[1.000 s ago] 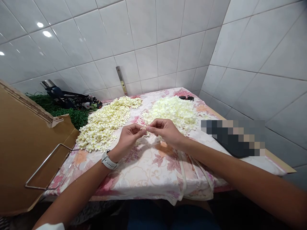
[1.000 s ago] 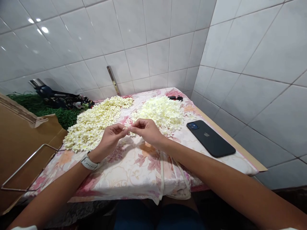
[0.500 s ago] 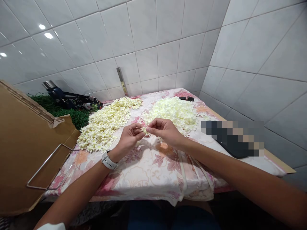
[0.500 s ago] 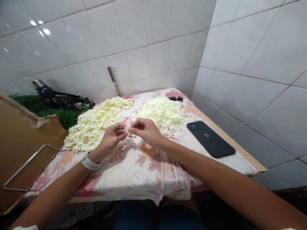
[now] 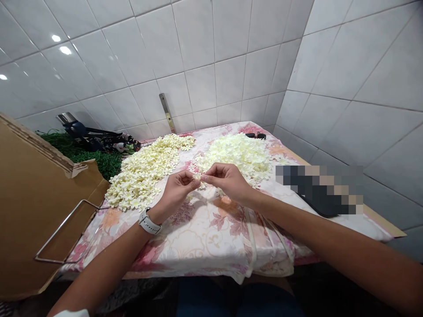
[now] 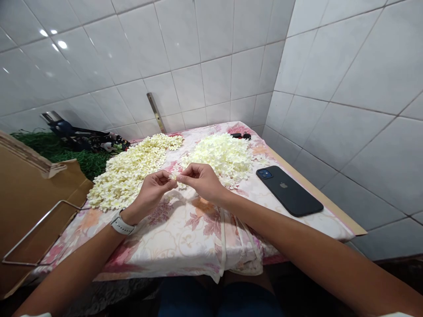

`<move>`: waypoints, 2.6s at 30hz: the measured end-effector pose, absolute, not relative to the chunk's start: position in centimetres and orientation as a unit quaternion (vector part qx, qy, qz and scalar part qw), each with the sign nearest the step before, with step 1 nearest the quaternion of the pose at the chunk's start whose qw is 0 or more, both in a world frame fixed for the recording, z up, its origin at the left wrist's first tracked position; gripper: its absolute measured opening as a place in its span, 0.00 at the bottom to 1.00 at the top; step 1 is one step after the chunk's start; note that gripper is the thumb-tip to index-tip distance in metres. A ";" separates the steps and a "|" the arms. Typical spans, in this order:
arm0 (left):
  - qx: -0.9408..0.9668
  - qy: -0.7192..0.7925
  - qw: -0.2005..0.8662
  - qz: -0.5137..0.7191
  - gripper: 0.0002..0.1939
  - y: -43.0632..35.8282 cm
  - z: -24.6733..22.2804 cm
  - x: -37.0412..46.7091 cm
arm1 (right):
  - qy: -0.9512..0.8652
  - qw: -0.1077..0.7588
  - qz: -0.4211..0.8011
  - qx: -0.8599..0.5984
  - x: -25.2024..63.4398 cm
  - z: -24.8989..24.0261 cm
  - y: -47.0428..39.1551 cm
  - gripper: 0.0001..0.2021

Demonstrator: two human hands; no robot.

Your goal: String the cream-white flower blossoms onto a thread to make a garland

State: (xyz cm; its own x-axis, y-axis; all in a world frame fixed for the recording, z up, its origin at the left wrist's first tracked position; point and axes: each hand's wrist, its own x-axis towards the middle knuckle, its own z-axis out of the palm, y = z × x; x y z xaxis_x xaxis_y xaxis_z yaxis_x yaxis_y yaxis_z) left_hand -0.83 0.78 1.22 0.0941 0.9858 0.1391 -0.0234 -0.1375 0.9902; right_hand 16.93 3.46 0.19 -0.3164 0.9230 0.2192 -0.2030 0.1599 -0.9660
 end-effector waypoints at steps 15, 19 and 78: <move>0.553 0.437 0.521 0.482 0.25 0.7 1.2 -1.1 | -0.618 0.456 0.569 -0.296 16.9 0.3 3.4 0.21; 0.537 0.464 0.507 0.490 0.22 0.9 1.4 -1.2 | -0.611 0.494 0.529 -0.321 17.1 0.6 3.5 0.23; 0.563 0.430 0.475 0.523 0.20 0.7 1.2 -0.9 | -0.662 0.425 0.528 -0.319 16.9 0.4 2.9 0.24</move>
State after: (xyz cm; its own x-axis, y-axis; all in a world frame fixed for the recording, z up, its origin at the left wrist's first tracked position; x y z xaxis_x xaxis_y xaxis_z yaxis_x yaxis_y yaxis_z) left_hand -0.94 0.71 1.21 0.0837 0.9800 0.1803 -0.0122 -0.1799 0.9836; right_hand 16.91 2.94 0.36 -0.4353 0.8715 0.2260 -0.0265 0.2385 -0.9708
